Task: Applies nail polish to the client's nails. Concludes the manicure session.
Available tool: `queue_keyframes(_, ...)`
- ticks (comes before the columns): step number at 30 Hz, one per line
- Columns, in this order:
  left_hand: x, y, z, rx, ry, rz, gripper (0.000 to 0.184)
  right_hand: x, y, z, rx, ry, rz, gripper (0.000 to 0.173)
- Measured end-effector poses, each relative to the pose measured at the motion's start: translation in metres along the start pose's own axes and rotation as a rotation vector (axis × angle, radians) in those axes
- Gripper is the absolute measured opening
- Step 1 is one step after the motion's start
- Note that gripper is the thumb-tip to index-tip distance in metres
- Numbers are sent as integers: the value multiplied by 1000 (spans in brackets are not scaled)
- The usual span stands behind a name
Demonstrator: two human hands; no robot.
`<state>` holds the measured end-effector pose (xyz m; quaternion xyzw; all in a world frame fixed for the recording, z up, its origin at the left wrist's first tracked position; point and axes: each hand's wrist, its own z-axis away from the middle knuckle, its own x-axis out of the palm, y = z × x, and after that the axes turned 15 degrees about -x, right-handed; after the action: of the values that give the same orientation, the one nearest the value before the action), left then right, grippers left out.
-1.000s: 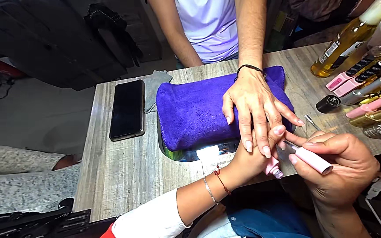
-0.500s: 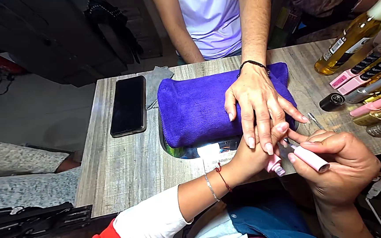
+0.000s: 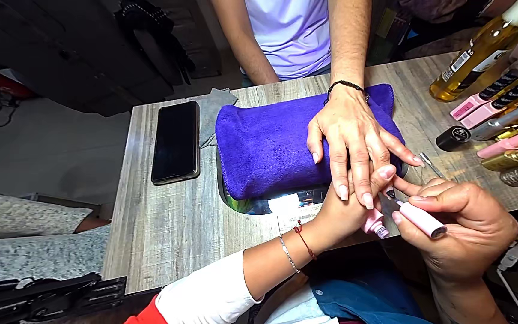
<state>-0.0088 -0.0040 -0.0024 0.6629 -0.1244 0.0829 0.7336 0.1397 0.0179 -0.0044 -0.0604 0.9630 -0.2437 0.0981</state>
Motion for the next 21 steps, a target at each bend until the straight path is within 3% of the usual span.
queue_keyframes(21, -6, -6, 0, -12, -7, -46, 25, 2, 1, -1, -8, 8, 38, 25)
